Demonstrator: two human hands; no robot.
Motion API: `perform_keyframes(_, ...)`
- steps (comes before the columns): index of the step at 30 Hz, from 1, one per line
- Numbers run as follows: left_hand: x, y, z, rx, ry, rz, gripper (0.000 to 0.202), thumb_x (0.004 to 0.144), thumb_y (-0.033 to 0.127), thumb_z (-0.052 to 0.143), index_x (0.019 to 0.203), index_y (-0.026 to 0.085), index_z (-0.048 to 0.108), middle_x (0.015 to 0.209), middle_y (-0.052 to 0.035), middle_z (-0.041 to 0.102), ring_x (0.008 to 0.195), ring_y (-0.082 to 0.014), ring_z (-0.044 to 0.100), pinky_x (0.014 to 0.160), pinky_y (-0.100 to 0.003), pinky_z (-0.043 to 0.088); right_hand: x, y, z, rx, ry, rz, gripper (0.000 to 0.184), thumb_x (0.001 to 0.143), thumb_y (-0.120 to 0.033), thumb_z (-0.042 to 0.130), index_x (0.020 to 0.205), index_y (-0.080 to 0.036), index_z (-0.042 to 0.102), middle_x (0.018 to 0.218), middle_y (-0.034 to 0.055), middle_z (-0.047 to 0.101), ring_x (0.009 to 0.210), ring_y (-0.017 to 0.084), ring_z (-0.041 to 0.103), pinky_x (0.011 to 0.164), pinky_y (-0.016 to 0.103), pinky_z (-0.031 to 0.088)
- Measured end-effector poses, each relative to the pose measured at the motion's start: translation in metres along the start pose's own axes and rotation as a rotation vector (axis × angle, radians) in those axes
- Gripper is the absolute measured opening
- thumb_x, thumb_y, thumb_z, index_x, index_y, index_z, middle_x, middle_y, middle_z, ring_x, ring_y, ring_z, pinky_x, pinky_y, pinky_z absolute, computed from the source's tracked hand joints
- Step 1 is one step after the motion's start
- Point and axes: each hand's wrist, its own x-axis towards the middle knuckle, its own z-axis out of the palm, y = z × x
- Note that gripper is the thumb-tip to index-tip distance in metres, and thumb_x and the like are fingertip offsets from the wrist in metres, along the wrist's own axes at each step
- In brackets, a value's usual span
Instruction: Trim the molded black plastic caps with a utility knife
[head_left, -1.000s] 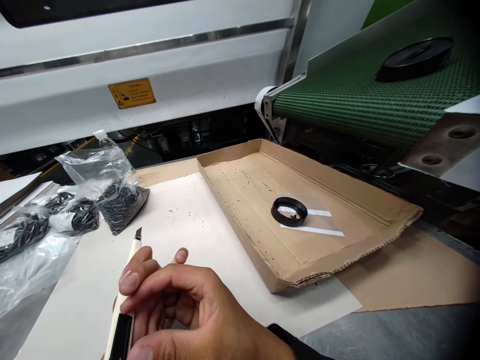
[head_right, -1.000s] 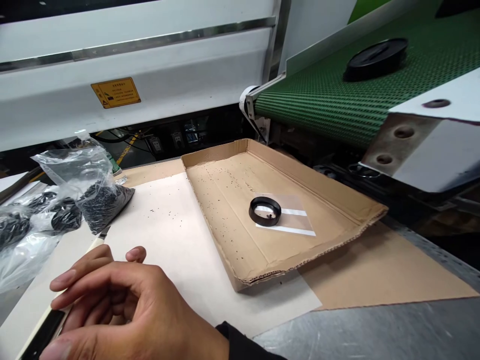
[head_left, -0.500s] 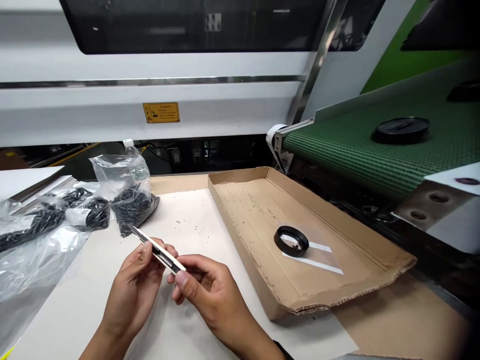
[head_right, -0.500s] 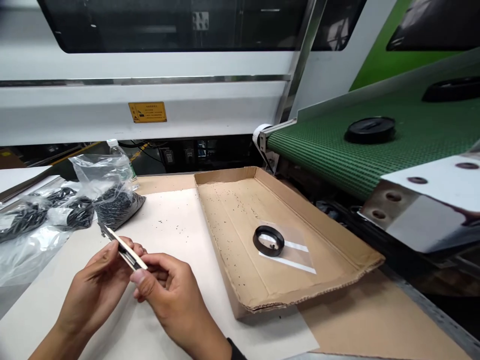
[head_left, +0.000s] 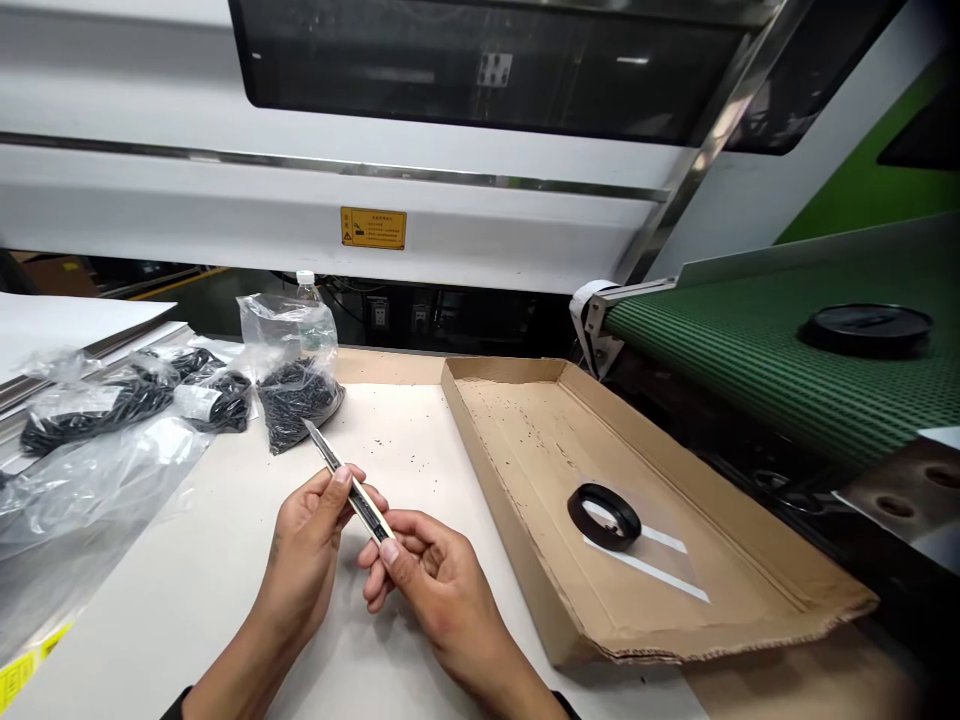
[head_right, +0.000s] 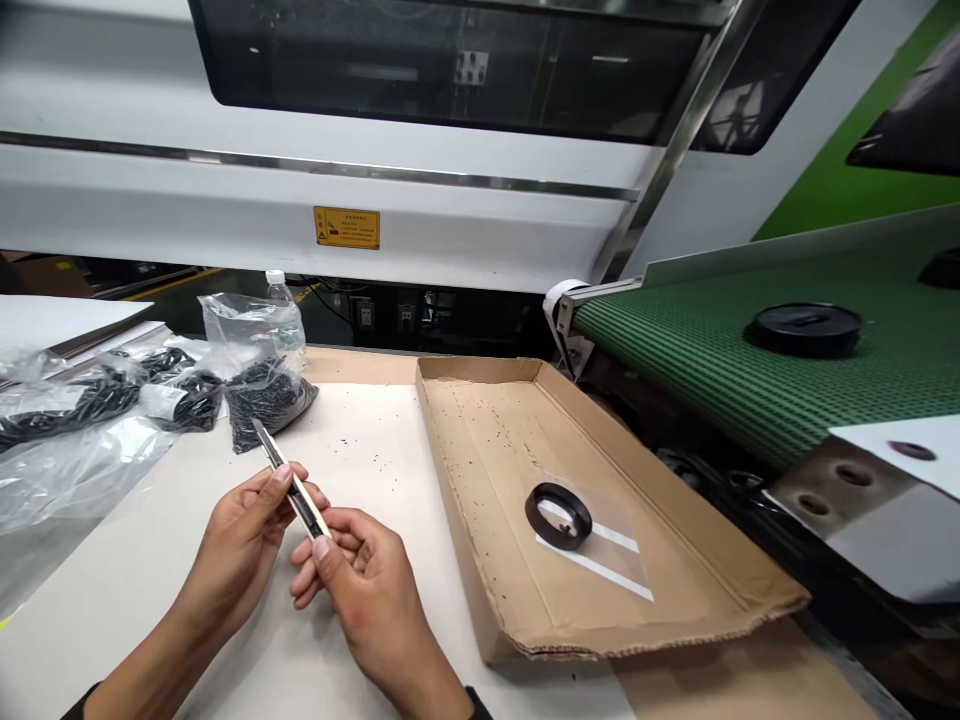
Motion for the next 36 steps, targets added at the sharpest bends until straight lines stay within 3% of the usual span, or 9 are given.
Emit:
perform_keyframes(7,-0.001,-0.003,0.001,0.108,-0.01,0.113,0.022,0.091,0.039,0.055,0.094,0.017,0.057,0.081,-0.006,0.068,0.092,-0.0237,0.065,0.082,-0.034,0.051,0.003,0.006,0.0,0.042,0.06,0.093,0.039,0.083,-0.042,0.07,0.099,-0.008,0.058,0.081,0.0105,0.069,0.054,0.013,0.062,0.053,0.025,0.051)
perform_keyframes(10,-0.002,-0.002,0.0,0.168,-0.011,0.11,0.023,0.092,0.041,0.053,0.094,0.019,0.056,0.081,-0.005,0.069,0.089,-0.0229,0.066,0.081,-0.035,0.052,0.003,0.003,0.0,0.026,0.055,0.102,0.038,0.083,-0.041,0.07,0.1,-0.008,0.061,0.086,0.012,0.07,0.058,0.014,0.063,0.055,0.026,0.052)
perform_keyframes(14,-0.004,0.003,0.002,0.313,-0.037,0.094,0.026,0.091,0.045,0.053,0.095,0.019,0.056,0.079,-0.0046,0.069,0.065,-0.0178,0.063,0.054,-0.028,0.051,0.002,0.001,-0.003,-0.074,0.064,0.123,0.038,0.081,-0.042,0.071,0.096,-0.007,0.064,0.087,0.0125,0.069,0.059,0.014,0.063,0.054,0.026,0.052)
perform_keyframes(17,-0.005,0.004,0.003,0.378,-0.077,0.088,0.028,0.09,0.047,0.053,0.096,0.019,0.056,0.08,-0.0056,0.069,0.061,-0.0177,0.061,0.043,-0.026,0.046,0.003,0.002,-0.004,-0.105,0.059,0.157,0.037,0.079,-0.042,0.071,0.092,-0.008,0.063,0.081,0.0108,0.069,0.055,0.014,0.063,0.051,0.025,0.052)
perform_keyframes(24,-0.006,-0.001,0.002,0.348,-0.176,0.051,0.029,0.092,0.045,0.051,0.086,0.018,0.055,0.088,-0.0062,0.069,0.07,-0.0171,0.061,0.055,-0.028,0.051,0.006,0.008,-0.007,-0.171,0.149,0.213,0.028,0.072,-0.03,0.069,0.088,-0.009,0.06,0.077,0.01,0.069,0.053,0.016,0.064,0.048,0.025,0.052)
perform_keyframes(28,-0.005,-0.003,0.001,0.369,-0.172,0.016,0.03,0.091,0.047,0.052,0.088,0.018,0.056,0.089,-0.007,0.069,0.077,-0.0204,0.064,0.058,-0.03,0.052,0.007,0.016,-0.01,-0.2,0.136,0.178,0.03,0.076,-0.033,0.066,0.092,-0.009,0.058,0.081,0.0113,0.069,0.058,0.018,0.066,0.053,0.029,0.055)
perform_keyframes(33,0.001,-0.005,-0.001,0.373,-0.15,0.01,0.031,0.091,0.047,0.052,0.082,0.017,0.056,0.085,-0.0056,0.07,0.078,-0.0199,0.067,0.071,-0.033,0.054,0.006,0.026,-0.012,-0.261,0.116,0.127,0.028,0.082,-0.037,0.063,0.089,-0.01,0.061,0.086,0.0118,0.068,0.066,0.02,0.067,0.061,0.034,0.057)
perform_keyframes(36,0.004,-0.008,-0.002,0.345,-0.14,0.007,0.031,0.09,0.047,0.053,0.083,0.017,0.056,0.085,-0.0059,0.07,0.075,-0.0206,0.067,0.064,-0.031,0.054,0.007,0.027,-0.011,-0.253,0.117,0.123,0.03,0.081,-0.039,0.065,0.087,-0.01,0.061,0.083,0.0118,0.068,0.065,0.02,0.067,0.061,0.033,0.057)
